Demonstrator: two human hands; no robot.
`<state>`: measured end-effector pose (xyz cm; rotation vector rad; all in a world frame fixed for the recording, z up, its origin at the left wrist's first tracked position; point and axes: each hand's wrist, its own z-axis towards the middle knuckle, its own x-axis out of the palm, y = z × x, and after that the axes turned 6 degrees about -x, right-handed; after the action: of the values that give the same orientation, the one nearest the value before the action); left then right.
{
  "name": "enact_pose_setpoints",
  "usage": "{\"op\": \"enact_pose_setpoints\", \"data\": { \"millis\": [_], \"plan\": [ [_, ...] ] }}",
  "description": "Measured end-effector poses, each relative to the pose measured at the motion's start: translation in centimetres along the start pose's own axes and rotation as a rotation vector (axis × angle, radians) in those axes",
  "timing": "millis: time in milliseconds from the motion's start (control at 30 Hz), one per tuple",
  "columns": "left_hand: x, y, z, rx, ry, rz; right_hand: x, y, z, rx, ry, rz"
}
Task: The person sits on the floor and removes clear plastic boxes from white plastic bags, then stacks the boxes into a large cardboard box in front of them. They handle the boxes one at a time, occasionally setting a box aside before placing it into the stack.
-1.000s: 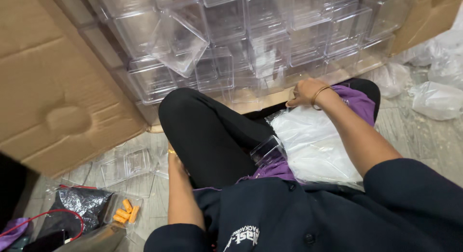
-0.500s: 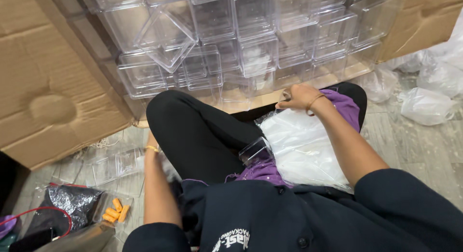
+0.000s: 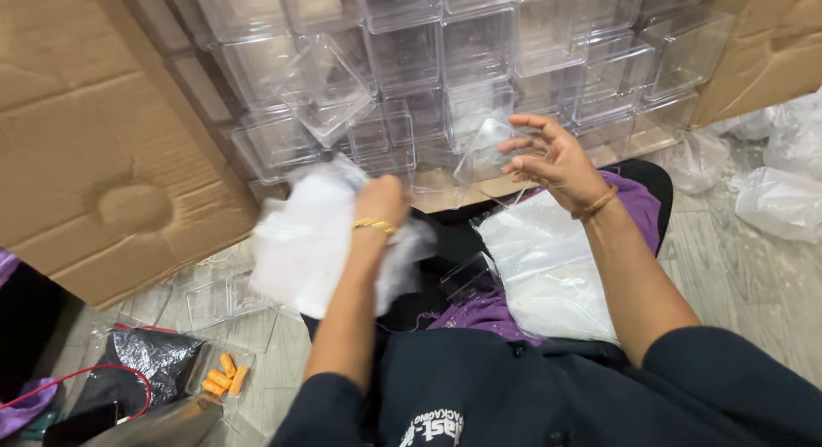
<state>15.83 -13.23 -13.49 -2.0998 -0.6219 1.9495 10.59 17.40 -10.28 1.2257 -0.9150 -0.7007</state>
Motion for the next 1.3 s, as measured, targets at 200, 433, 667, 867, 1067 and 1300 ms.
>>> {"op": "enact_pose_setpoints", "data": {
  "millis": [200,433,667,867,1067,1300],
  "plan": [
    [6.3,-0.9,1.2,-0.157,-0.169,0.008,1.3,0.4,-1.0,-0.052,-0.007,0.08],
    [6.6,0.7,1.2,-0.037,-0.003,-0.184,0.4,-2.9,-1.8,-0.035,-0.048,0.074],
    [5.4,4.7,-2.0,-0.037,0.251,-1.166,4.6,-4.6,-3.0,-0.075,0.063,-0.269],
    [2.7,2.8,-4.5,-0.173,0.371,-1.425,7.8,-1.7,-2.1,-0.246,0.24,-0.843],
    [0.8,1.6,-4.8,-0.102,0.5,-1.667,9.5,0.8,-1.1,-0.221,0.277,-0.569],
    [-1.0,0.8,-5.5,-0.258,0.64,-1.716,9.6,2.9,-0.5,-0.418,0.424,-0.886]
  ]
}}
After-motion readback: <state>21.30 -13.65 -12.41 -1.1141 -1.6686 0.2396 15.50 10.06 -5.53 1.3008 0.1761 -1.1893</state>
